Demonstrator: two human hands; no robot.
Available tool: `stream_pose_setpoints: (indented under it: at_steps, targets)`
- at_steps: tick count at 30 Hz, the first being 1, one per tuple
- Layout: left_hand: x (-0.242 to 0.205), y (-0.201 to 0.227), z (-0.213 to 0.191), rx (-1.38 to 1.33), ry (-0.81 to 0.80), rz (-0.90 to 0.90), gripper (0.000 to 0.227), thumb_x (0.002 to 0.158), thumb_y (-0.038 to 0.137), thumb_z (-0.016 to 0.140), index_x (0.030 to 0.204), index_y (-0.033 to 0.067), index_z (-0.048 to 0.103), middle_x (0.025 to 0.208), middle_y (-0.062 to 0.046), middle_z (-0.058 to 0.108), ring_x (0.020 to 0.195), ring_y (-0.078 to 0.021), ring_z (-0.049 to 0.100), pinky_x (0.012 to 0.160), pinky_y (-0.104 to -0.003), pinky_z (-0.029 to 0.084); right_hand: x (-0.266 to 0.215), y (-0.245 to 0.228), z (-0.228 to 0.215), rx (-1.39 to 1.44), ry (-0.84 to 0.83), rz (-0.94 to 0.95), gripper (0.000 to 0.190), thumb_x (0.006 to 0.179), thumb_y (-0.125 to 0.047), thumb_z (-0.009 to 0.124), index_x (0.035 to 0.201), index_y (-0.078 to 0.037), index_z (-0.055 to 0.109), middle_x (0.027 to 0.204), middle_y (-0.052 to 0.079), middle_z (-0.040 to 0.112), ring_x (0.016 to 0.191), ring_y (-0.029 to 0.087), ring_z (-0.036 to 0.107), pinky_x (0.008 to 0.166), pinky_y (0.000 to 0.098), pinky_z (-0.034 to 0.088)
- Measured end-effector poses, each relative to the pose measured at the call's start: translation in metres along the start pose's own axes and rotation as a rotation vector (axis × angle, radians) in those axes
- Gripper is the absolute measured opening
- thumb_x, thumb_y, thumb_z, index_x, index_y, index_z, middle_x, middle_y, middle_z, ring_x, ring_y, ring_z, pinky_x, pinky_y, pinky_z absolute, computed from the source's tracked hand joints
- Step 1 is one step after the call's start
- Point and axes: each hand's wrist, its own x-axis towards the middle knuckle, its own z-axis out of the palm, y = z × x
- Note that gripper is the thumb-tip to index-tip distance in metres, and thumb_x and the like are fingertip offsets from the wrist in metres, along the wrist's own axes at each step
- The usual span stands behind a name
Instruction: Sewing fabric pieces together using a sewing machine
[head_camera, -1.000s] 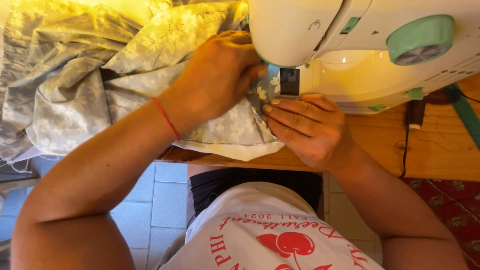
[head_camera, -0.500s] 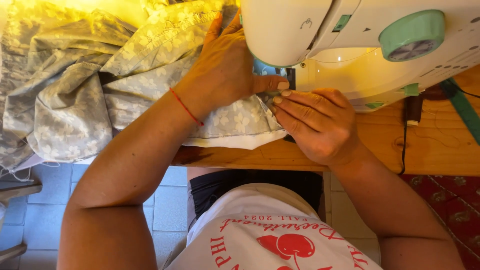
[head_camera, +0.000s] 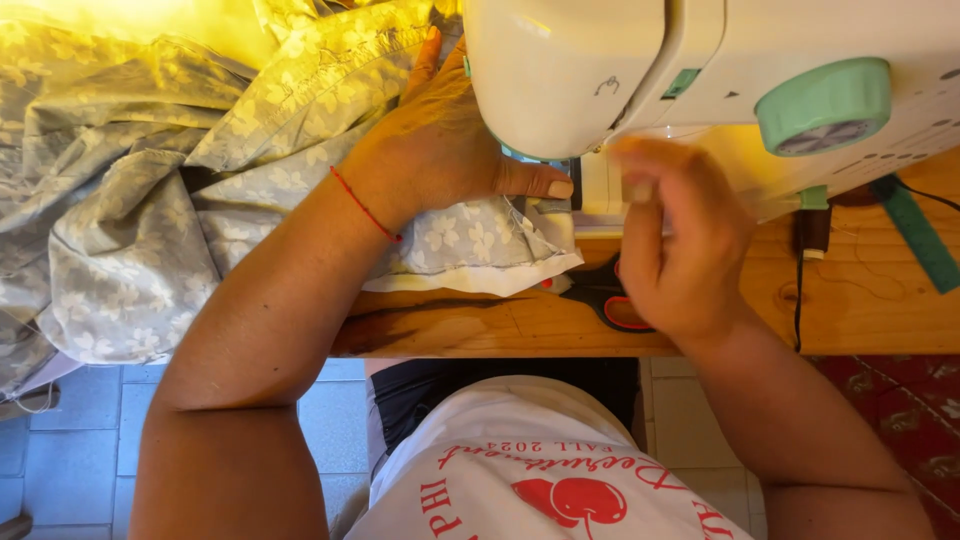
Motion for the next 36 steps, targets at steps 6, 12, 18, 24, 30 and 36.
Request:
stream_pose_setpoints:
  at_steps: [6,12,18,24,30,36]
  targets:
    - [-0.003,-0.001,0.009,0.051,0.029,-0.044,0.124,0.096,0.098,0.071,0.192,0.0323,0.028,0.199,-0.020,0.013,0.178,-0.0489,-0.001,0.134,-0.084,-0.001,0.042,0.022,0.006,0.243,-0.031,0.231,0.028,0.135,-0.008,0.053,0.133,0.009,0.075,0.125,0.017,0.080,0.117,0.029,0.078,0.102,0.0459,0.070]
    - [-0.001,-0.002,0.010,0.081,0.020,-0.040,0.134,0.098,0.101,0.075,0.194,0.0265,0.019,0.200,-0.021,0.004,0.179,-0.0473,-0.009,0.135,-0.089,0.006,0.063,0.023,0.026,0.249,-0.045,0.260,0.026,0.134,-0.008,0.054,0.132,0.007,0.075,0.123,0.016,0.080,0.115,0.027,0.078,0.101,0.0445,0.070]
    - [-0.002,0.000,0.007,0.072,0.015,-0.040,0.137,0.099,0.100,0.079,0.195,0.0246,0.017,0.200,-0.022,0.002,0.179,-0.0497,-0.010,0.136,-0.087,0.005,0.065,0.027,0.025,0.248,-0.061,0.302,0.025,0.133,-0.009,0.056,0.130,0.005,0.076,0.121,0.014,0.080,0.112,0.025,0.078,0.100,0.0427,0.070]
    - [-0.001,-0.004,0.010,0.065,-0.006,-0.066,0.142,0.094,0.106,0.073,0.195,0.0274,0.011,0.201,-0.022,-0.001,0.181,-0.0533,-0.010,0.140,-0.081,0.001,0.067,0.033,0.023,0.260,-0.076,0.331,0.023,0.132,-0.010,0.057,0.129,0.003,0.077,0.118,0.012,0.080,0.110,0.023,0.078,0.098,0.0410,0.070]
    - [-0.001,-0.005,0.014,0.092,0.038,-0.061,0.144,0.095,0.105,0.081,0.195,0.0249,0.016,0.200,-0.023,0.001,0.181,-0.0491,-0.008,0.140,-0.082,0.006,0.065,0.035,0.023,0.266,-0.087,0.374,0.022,0.130,-0.010,0.059,0.127,0.001,0.077,0.116,0.011,0.080,0.107,0.021,0.078,0.097,0.0393,0.069]
    - [-0.004,0.001,0.007,0.049,0.001,-0.087,0.141,0.096,0.099,0.083,0.194,0.0257,0.013,0.201,-0.022,0.003,0.181,-0.0534,-0.006,0.141,-0.077,0.002,0.066,0.033,0.024,0.270,-0.101,0.410,0.020,0.129,-0.011,0.060,0.126,-0.001,0.078,0.113,0.009,0.080,0.105,0.019,0.078,0.096,0.0375,0.069]
